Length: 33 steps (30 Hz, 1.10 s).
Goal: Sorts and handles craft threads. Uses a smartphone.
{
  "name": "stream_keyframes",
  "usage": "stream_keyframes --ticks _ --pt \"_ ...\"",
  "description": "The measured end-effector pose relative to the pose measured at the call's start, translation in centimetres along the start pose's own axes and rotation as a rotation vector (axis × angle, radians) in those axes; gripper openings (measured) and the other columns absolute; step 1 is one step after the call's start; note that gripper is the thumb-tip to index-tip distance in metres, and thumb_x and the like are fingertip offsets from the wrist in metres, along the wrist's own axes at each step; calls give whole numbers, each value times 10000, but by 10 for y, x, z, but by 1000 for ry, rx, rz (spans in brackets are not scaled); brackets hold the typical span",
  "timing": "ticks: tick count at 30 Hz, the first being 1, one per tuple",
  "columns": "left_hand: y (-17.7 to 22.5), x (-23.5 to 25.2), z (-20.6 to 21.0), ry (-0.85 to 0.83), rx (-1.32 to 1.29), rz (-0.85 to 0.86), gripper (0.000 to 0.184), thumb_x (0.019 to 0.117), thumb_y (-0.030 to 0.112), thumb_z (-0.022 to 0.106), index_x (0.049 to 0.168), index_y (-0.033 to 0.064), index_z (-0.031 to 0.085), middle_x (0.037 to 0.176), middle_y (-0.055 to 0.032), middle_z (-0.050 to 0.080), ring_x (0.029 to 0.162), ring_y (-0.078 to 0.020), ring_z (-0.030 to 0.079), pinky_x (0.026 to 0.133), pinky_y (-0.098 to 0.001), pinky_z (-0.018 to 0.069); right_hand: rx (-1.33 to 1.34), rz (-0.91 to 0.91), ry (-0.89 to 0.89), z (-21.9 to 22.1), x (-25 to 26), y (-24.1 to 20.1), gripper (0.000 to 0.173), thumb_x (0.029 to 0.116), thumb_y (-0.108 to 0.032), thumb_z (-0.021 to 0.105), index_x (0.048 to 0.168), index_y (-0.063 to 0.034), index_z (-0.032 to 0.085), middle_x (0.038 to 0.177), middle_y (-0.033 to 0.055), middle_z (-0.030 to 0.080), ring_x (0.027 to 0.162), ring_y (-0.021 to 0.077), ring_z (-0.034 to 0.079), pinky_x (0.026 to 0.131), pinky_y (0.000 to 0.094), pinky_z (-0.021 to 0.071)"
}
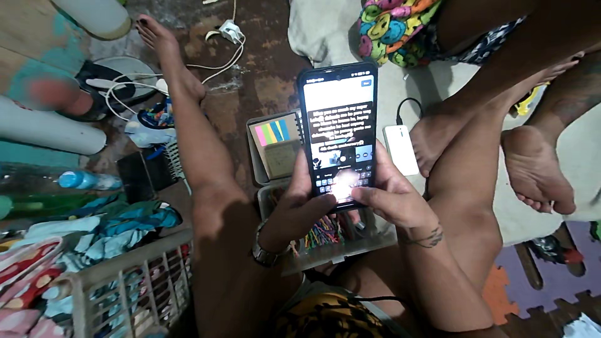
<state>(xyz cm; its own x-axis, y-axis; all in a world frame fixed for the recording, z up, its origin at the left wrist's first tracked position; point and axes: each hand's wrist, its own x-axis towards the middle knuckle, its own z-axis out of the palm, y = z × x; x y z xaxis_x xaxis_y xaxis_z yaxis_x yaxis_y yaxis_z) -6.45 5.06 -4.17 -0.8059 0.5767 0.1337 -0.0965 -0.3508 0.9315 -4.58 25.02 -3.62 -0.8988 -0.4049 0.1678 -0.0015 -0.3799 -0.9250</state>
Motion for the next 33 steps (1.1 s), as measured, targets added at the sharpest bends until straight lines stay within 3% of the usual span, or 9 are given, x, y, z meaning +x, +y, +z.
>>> stream_keyframes --ticks 3,8,12,15,20,22,26,30,33 --pt "0 0 0 -16 -16 8 698 927 71 543 1523 232 218 1139 100 652 893 2 670 764 -172 577 -59 -9 75 5 2 0 575 962 -46 597 1437 -246 342 1024 -41 700 651 22 650 532 156 554" --pt "-19 2 -9 -30 -36 1 564 952 136 570 1450 166 309 1145 -12 663 896 -92 692 730 -242 593 -124 17 10 2 0 -3 755 905 9 621 1512 -229 240 1069 -35 678 712 30 665 594 172 582" --pt "-18 3 -8 -60 -116 13 691 965 65 535 1546 239 202 1214 -54 642 933 -141 704 745 -273 610 -19 0 -47 -3 -1 -1 682 946 -71 591 1508 -276 263 1153 -35 670 784 54 682 624 197 593" --pt "-16 4 -7 -71 -151 29 692 964 39 517 1542 256 205 1208 -76 643 913 -170 709 727 -290 614 83 -11 -90 -7 -1 2 582 966 -104 561 1470 -293 339 1172 -18 677 834 92 702 649 233 610" --pt "-1 2 2 14 -47 42 478 927 22 515 1352 204 394 1043 82 697 823 -28 696 697 -202 601 136 7 -102 -8 -2 1 576 954 -75 535 1456 -293 355 1199 -18 675 905 119 717 686 260 625" --pt "1 2 2 -9 -61 33 584 934 15 496 1451 227 328 1093 64 684 837 -41 698 704 -207 606 156 17 -115 -9 -2 1 583 952 -51 513 1456 -299 356 1210 -11 672 913 124 716 689 262 624" --pt "1 2 2 -4 -51 10 639 937 19 494 1497 249 289 1134 64 678 873 -37 696 718 -201 601 151 15 -123 -11 -3 0 613 943 -43 498 1473 -314 352 1220 -19 669 894 106 709 671 244 615" --pt "-14 3 -5 -22 -100 -1 694 967 51 521 1557 237 204 1217 -42 659 926 -127 708 728 -264 609 171 10 -117 -10 -3 0 615 923 -10 480 1464 -281 365 1213 1 670 904 119 714 671 262 623" --pt "-3 2 1 6 -51 0 661 934 29 502 1509 260 271 1135 51 680 864 -46 699 702 -205 602 184 10 -123 -11 -3 0 594 933 -27 500 1452 -285 369 1213 -7 675 914 117 715 683 260 623"
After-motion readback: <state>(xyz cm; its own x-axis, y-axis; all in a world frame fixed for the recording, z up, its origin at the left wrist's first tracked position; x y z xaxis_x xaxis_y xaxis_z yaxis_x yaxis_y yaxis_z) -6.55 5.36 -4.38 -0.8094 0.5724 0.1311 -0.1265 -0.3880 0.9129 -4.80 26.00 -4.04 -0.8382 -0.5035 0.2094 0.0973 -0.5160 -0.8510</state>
